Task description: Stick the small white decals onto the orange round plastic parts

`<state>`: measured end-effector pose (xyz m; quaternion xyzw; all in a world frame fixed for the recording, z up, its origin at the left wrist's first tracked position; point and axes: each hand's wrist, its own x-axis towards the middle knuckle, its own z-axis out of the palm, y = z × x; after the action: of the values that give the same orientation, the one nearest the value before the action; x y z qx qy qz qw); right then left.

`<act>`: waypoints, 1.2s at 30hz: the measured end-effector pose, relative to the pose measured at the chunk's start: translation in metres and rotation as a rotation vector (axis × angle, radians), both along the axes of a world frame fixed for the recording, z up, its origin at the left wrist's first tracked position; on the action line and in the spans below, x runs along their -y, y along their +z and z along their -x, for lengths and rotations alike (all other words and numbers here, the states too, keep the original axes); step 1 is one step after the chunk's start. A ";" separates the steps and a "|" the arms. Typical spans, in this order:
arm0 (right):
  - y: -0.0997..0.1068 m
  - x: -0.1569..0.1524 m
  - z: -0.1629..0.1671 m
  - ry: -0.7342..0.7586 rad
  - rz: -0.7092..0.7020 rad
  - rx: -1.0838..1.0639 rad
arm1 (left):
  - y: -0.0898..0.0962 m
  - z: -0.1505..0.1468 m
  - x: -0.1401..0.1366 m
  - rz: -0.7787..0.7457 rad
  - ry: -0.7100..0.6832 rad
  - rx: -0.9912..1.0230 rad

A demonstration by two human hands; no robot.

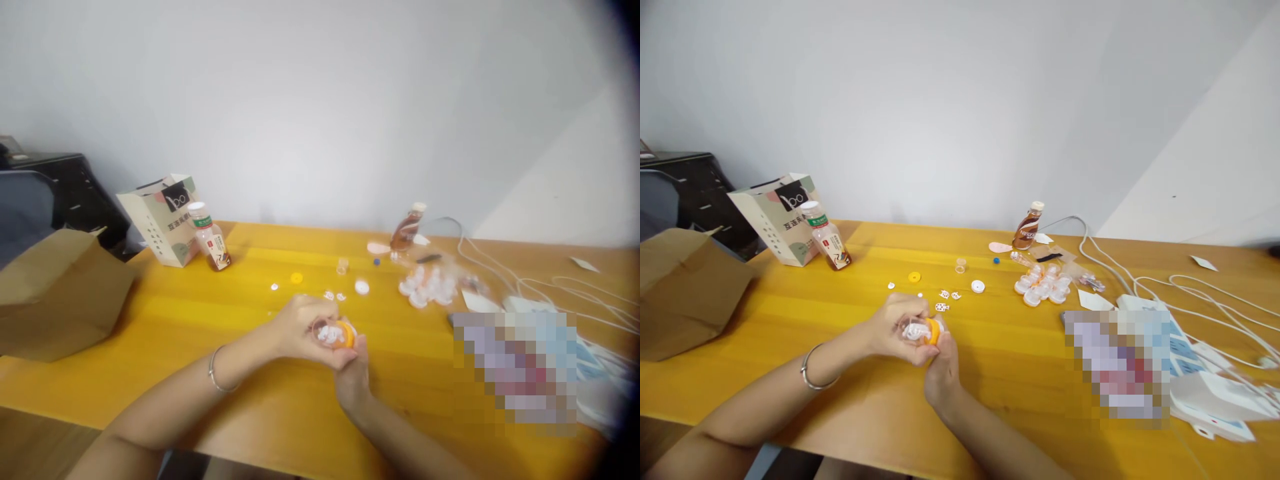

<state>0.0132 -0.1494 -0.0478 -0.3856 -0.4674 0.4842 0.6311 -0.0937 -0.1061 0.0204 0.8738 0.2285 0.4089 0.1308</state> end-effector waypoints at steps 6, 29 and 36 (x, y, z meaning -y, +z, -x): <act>-0.003 0.009 0.003 0.089 0.049 -0.096 | -0.003 0.004 -0.001 -0.168 -0.041 -0.036; 0.024 0.003 0.002 0.362 0.360 -0.490 | 0.001 0.015 -0.017 0.188 -0.124 -0.218; 0.017 -0.015 -0.012 0.331 0.255 -0.510 | 0.005 0.033 -0.030 0.333 0.078 -0.148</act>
<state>0.0249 -0.1347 -0.0304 -0.2467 -0.2862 0.7158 0.5873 -0.1271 -0.0762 0.0253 0.8584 0.3355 0.3046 0.2405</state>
